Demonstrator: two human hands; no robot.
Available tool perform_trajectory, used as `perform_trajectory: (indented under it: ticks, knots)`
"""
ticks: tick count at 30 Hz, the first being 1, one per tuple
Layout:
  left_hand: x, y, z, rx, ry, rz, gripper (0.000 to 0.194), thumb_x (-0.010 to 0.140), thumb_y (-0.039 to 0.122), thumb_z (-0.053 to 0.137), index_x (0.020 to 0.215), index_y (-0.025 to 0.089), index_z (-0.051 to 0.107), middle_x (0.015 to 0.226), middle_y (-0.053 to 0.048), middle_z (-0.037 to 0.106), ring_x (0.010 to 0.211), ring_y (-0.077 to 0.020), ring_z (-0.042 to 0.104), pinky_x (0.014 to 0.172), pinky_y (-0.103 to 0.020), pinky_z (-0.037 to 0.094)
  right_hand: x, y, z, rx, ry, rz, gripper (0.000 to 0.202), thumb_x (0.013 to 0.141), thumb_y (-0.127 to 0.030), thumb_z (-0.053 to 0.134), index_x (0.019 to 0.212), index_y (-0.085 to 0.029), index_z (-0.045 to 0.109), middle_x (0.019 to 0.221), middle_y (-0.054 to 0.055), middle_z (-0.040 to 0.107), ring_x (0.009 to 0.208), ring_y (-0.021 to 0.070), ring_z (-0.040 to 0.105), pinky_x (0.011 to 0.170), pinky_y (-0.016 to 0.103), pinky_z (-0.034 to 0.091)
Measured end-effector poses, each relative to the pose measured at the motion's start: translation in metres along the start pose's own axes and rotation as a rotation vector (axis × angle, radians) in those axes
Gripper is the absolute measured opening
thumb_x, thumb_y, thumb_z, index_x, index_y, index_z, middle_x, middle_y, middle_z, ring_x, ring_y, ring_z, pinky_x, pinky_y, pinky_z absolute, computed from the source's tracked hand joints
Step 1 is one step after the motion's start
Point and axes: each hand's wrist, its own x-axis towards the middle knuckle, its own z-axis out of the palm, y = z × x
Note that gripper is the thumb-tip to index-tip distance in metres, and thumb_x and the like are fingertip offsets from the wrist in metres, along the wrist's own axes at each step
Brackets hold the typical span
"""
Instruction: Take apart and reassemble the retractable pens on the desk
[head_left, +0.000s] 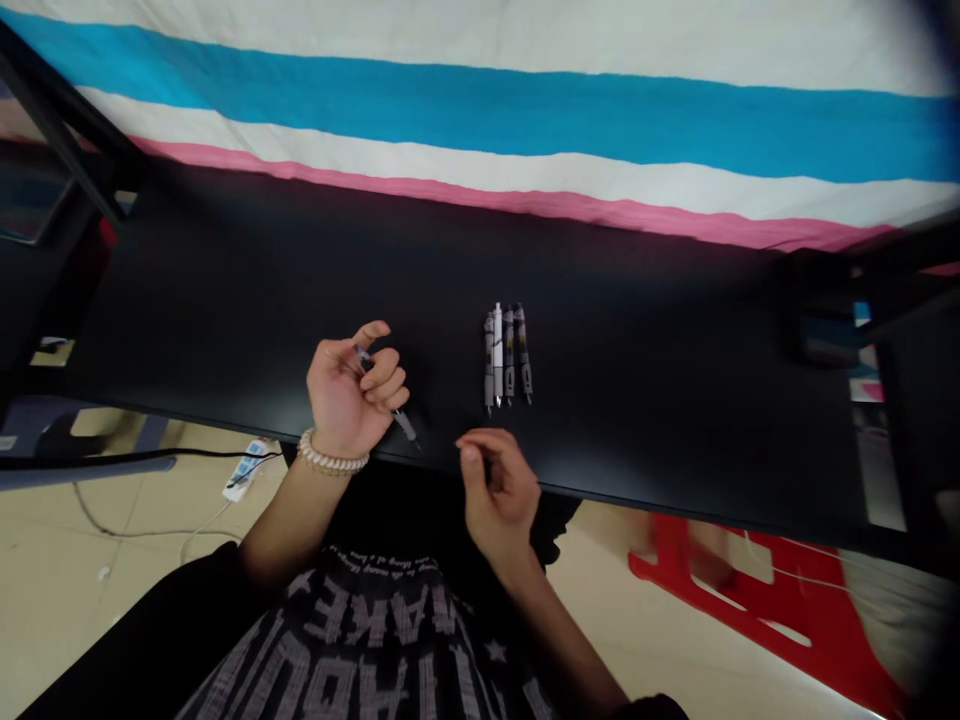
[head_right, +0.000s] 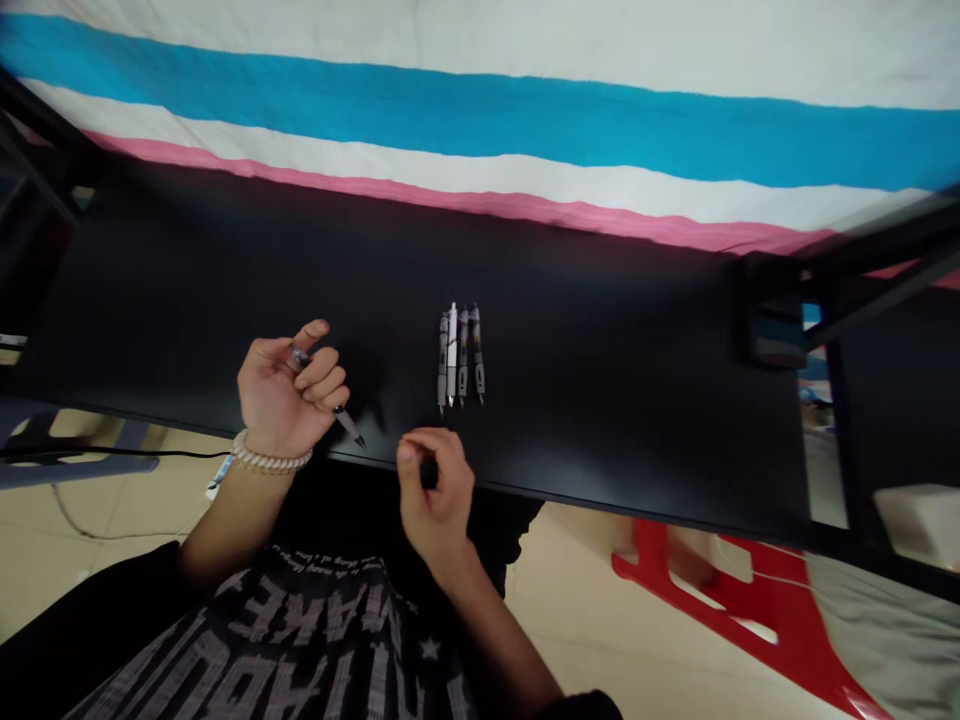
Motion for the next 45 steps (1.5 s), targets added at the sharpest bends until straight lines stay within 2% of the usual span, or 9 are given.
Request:
perform_trajectory:
  ticks: [3, 5, 8, 12, 19, 23, 30, 36, 45]
  knots:
    - [0.021, -0.009, 0.005, 0.101, -0.008, -0.058, 0.032, 0.096, 0.03, 0.034, 0.085, 0.018, 0.062, 0.044, 0.008, 0.029, 0.034, -0.0075, 0.023, 0.038, -0.02, 0.021, 0.02, 0.009, -0.02, -0.112, 0.134, -0.002, 0.014, 0.097, -0.031, 0.057, 0.092, -0.021, 0.066, 0.089, 0.004, 0.065, 0.082, 0.0174, 0.062, 0.077, 0.034, 0.051]
    - [0.032, -0.019, 0.007, 0.212, 0.001, -0.026, 0.03, 0.098, 0.036, 0.042, 0.093, 0.017, 0.064, 0.053, 0.004, 0.05, 0.041, -0.0075, 0.043, 0.045, -0.019, 0.035, 0.037, 0.015, -0.028, -0.214, 0.215, -0.006, 0.016, 0.096, -0.034, 0.057, 0.094, -0.021, 0.066, 0.091, 0.004, 0.065, 0.083, 0.0181, 0.061, 0.078, 0.035, 0.051]
    - [0.037, -0.034, 0.007, 0.41, -0.003, 0.037, 0.039, 0.097, 0.048, 0.052, 0.112, 0.014, 0.063, 0.096, -0.011, 0.073, 0.087, -0.0167, 0.071, 0.082, -0.028, 0.053, 0.064, 0.024, -0.034, -0.344, 0.237, -0.043, 0.022, 0.093, -0.036, 0.058, 0.107, -0.02, 0.065, 0.109, 0.01, 0.065, 0.094, 0.0217, 0.06, 0.078, 0.038, 0.054]
    - [0.03, -0.04, -0.005, 0.73, -0.038, 0.182, 0.051, 0.094, 0.045, 0.062, 0.137, 0.019, 0.055, 0.138, -0.015, 0.062, 0.129, -0.0258, 0.059, 0.113, -0.043, 0.04, 0.086, 0.031, -0.029, -0.472, 0.153, -0.08, 0.033, 0.09, -0.032, 0.058, 0.12, -0.019, 0.063, 0.121, 0.013, 0.062, 0.109, 0.0269, 0.058, 0.09, 0.047, 0.053]
    - [0.031, -0.047, -0.019, 1.579, -0.272, 0.686, 0.046, 0.098, 0.041, 0.056, 0.139, 0.022, 0.057, 0.159, -0.015, 0.041, 0.145, -0.0308, 0.04, 0.116, -0.053, 0.035, 0.08, 0.024, -0.012, -0.382, -0.043, -0.1, 0.027, 0.094, -0.026, 0.054, 0.117, -0.02, 0.066, 0.118, 0.013, 0.06, 0.091, 0.0225, 0.063, 0.079, 0.041, 0.057]
    - [0.039, -0.056, -0.018, 1.881, -0.355, 0.754, 0.046, 0.102, 0.038, 0.046, 0.146, 0.026, 0.051, 0.162, -0.01, 0.039, 0.151, -0.0325, 0.031, 0.119, -0.057, 0.027, 0.078, 0.024, -0.012, -0.341, -0.101, -0.132, 0.023, 0.094, -0.025, 0.055, 0.113, -0.02, 0.068, 0.113, 0.011, 0.061, 0.081, 0.0187, 0.062, 0.073, 0.036, 0.056]
    - [0.044, -0.051, -0.018, 2.029, -0.487, 0.76, 0.056, 0.103, 0.046, 0.038, 0.154, 0.025, 0.04, 0.165, -0.008, 0.031, 0.155, -0.0307, 0.019, 0.123, -0.054, 0.019, 0.091, 0.033, -0.017, -0.25, -0.119, -0.121, 0.019, 0.09, -0.022, 0.062, 0.106, -0.018, 0.07, 0.102, 0.006, 0.06, 0.063, 0.0108, 0.054, 0.064, 0.029, 0.052]
    - [0.045, -0.05, -0.022, 2.047, -0.63, 0.818, 0.108, 0.076, 0.08, 0.059, 0.158, 0.016, 0.03, 0.164, -0.018, 0.03, 0.153, -0.0386, 0.021, 0.124, -0.056, 0.015, 0.093, 0.034, -0.017, -0.234, -0.117, -0.129, 0.019, 0.093, -0.025, 0.058, 0.105, -0.018, 0.071, 0.094, 0.005, 0.062, 0.064, 0.0124, 0.055, 0.064, 0.029, 0.052]
    - [0.043, -0.05, -0.024, 2.051, -0.674, 0.85, 0.083, 0.091, 0.066, 0.053, 0.156, 0.017, 0.035, 0.162, -0.016, 0.037, 0.151, -0.0316, 0.031, 0.122, -0.051, 0.027, 0.068, 0.033, -0.031, -0.429, -0.132, -0.175, 0.023, 0.095, -0.023, 0.05, 0.106, -0.019, 0.07, 0.098, 0.008, 0.062, 0.073, 0.0161, 0.06, 0.066, 0.029, 0.051]
